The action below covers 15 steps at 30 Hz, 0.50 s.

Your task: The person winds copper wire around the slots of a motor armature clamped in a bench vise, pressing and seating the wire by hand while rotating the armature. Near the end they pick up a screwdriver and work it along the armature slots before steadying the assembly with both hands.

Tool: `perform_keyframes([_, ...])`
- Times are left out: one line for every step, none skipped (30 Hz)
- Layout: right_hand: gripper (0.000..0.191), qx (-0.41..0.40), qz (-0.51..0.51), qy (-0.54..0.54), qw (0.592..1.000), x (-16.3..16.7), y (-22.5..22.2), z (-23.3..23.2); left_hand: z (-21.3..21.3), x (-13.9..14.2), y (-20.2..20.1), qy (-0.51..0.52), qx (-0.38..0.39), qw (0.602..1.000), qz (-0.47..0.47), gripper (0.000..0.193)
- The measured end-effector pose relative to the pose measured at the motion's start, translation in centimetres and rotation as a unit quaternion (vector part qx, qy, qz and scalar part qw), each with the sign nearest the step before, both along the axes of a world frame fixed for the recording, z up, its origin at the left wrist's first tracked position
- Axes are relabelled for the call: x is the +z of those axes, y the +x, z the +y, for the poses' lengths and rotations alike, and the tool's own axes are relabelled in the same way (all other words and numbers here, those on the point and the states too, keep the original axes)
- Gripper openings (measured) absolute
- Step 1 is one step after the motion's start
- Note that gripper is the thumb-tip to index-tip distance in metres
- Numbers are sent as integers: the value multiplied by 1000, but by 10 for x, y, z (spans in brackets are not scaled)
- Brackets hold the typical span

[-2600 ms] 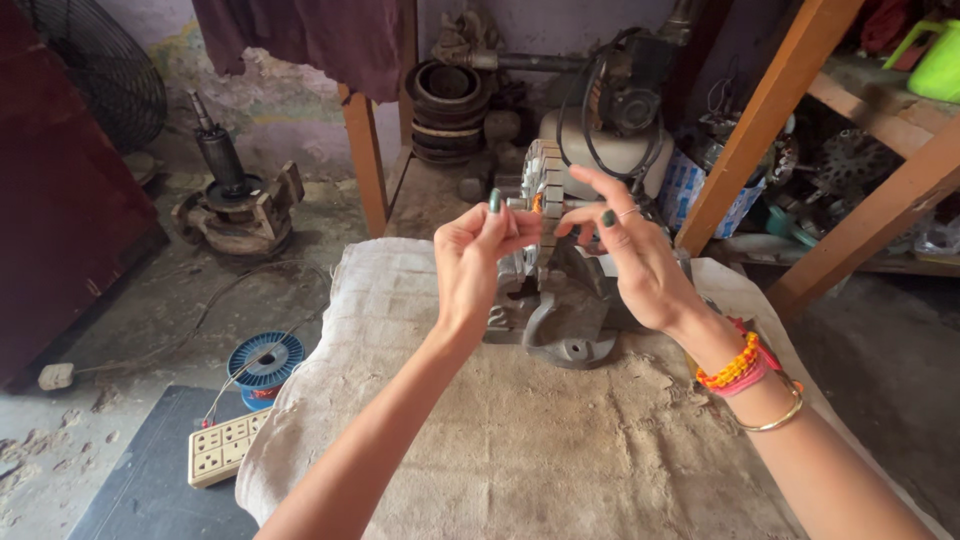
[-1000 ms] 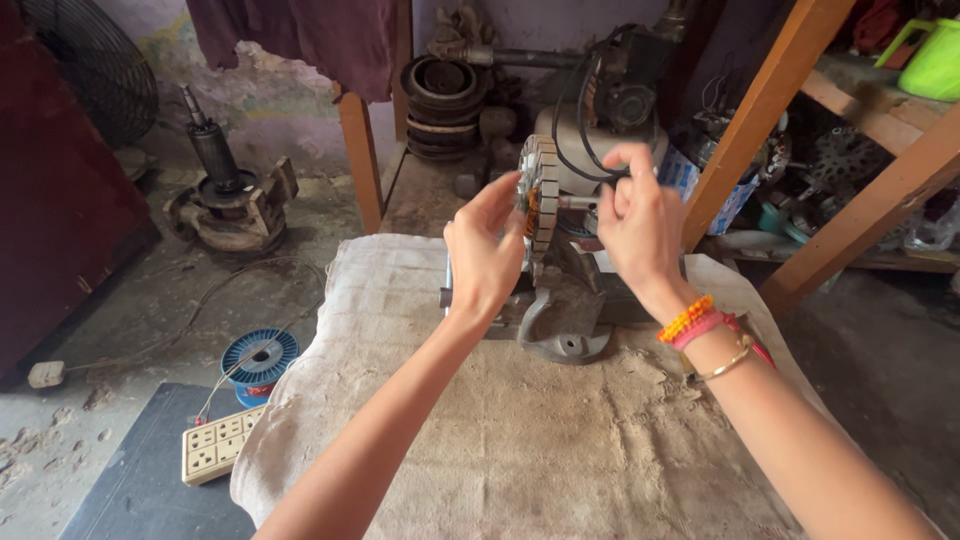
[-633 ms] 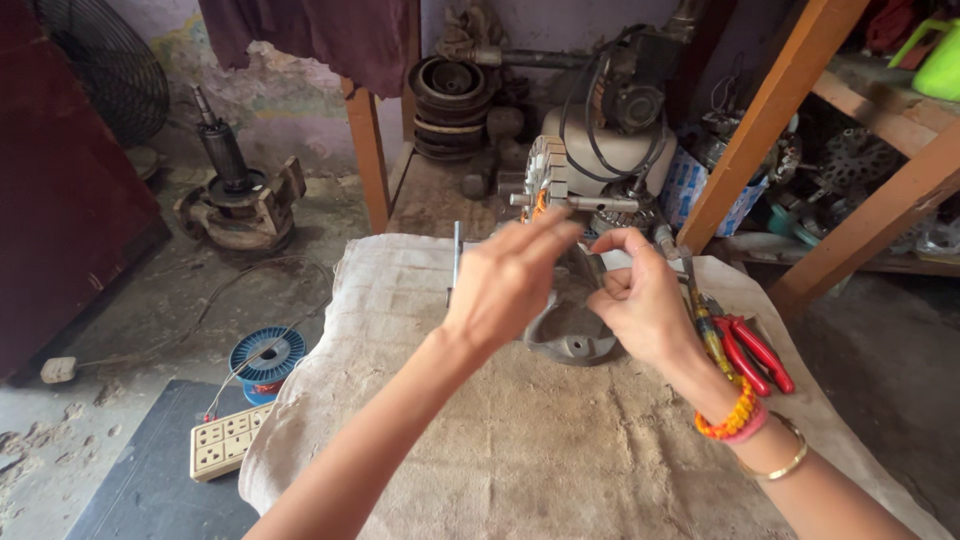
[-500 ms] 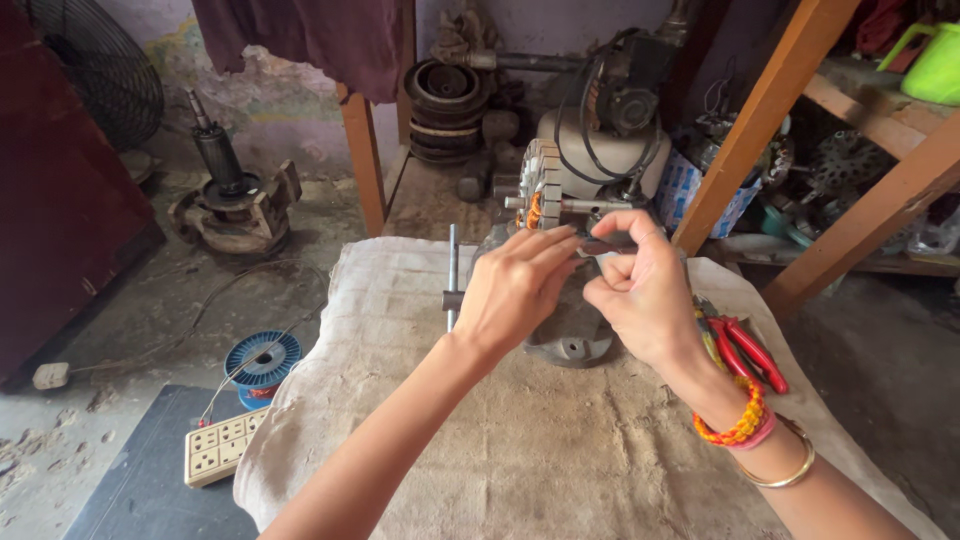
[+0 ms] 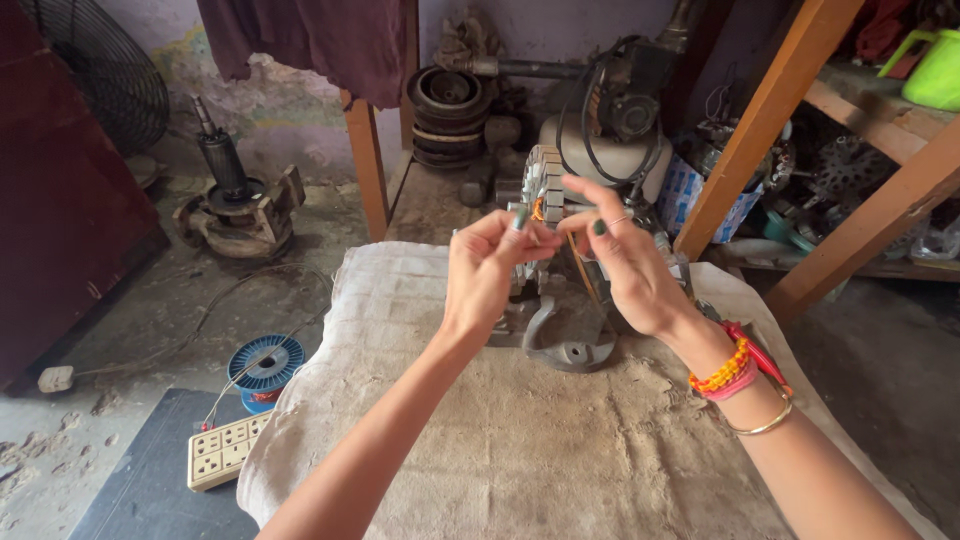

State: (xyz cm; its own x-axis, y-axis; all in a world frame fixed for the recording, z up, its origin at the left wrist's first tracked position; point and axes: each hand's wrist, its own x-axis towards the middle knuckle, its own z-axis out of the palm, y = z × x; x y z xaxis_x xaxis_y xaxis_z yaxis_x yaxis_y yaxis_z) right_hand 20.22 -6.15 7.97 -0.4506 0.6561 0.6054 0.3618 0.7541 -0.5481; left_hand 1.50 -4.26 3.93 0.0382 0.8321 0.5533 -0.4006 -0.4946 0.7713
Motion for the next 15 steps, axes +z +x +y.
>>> perform_keyframes([65,-9,10,9,1000,-1,0,0,3,-1,-1,-36,0,999,-27,22])
perform_keyframes([62,-19,19,18,999,-1,-1,-1,5,-2,-1,-73,-1,996,-54,23])
perform_keyframes([59,-29,28,27,999,-1,-1,-1,6,-3,-1,-93,-17,992,-87,22])
perform_keyframes([57,-51,30,25,998,-1,-1,-1,7,-3,0,-111,-31,986,-120,21])
perform_keyframes([55,-73,32,25,997,-2,-2,-1,7,-3,0,-129,-45,979,-152,20])
perform_keyframes([53,-93,33,25,995,-2,-2,0,8,-3,1,-131,-45,978,-155,19])
perform_keyframes([50,-87,37,56,994,-3,-3,0,7,-2,2,-134,-44,977,-158,18])
perform_keyframes([48,-81,40,87,992,-3,-4,1,7,-2,2,-137,-44,976,-161,18])
perform_keyframes([46,-76,44,118,989,-4,-5,2,7,-1,2,-130,-39,979,-155,18])
perform_keyframes([44,-75,49,132,987,-5,-6,2,7,-1,1,-124,-34,981,-148,19])
perform_keyframes([43,-74,54,146,985,-6,-7,2,6,-1,0,-117,-29,983,-141,20])
perform_keyframes([42,-73,60,161,982,-7,-9,2,6,-1,0,-112,-21,985,-130,21])
perform_keyframes([41,-99,62,151,982,-9,-10,1,6,-1,0,-108,-14,987,-118,23])
perform_keyframes([40,-124,63,140,980,-11,-12,-1,5,-2,0,-104,-6,989,-107,24])
perform_keyframes([38,-149,65,130,978,-13,-14,-2,5,-3,-1,-99,5,990,-102,24])
